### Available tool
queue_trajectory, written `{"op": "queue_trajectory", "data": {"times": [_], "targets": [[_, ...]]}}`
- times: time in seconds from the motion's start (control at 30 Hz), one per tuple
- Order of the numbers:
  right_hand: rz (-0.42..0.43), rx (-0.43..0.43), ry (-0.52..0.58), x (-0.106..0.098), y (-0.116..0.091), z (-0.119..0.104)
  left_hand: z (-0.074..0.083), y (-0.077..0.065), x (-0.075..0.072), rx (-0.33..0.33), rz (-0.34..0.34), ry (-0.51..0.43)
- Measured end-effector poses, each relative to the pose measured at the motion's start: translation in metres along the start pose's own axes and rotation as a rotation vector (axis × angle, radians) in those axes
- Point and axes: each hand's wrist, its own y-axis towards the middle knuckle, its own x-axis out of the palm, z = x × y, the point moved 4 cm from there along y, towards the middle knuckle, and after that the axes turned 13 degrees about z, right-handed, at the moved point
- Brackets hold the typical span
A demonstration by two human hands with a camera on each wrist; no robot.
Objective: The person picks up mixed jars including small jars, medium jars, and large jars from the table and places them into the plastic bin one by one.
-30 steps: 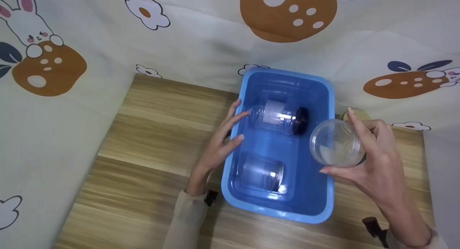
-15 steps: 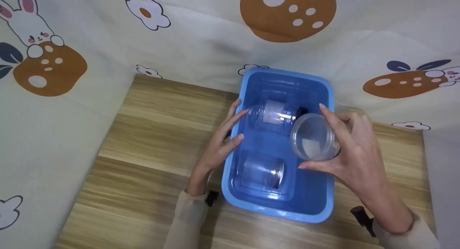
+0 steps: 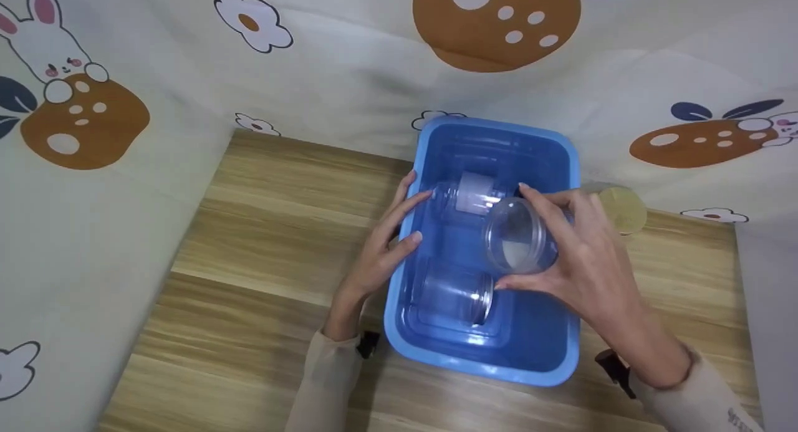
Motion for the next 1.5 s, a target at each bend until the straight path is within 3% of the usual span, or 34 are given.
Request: {"op": "queue_trajectory", "data": {"times": [0.53,0.83,1.5], "targets": [[-0.091,-0.009,-0.023,0.033,-0.008,0.006,0.000,0.000,0.001,-0.008,-0.017,-0.016],[-0.140,-0.059,-0.029,0.047,-0.008,0.004,0.001,-0.001,-0.001,-0.003,-0.012,-0.017],[-0.330,-0.018,-0.038,0.076,-0.004,-0.001,-0.001,-0.001,-0.001,-0.017,-0.009,-0.024]]}}
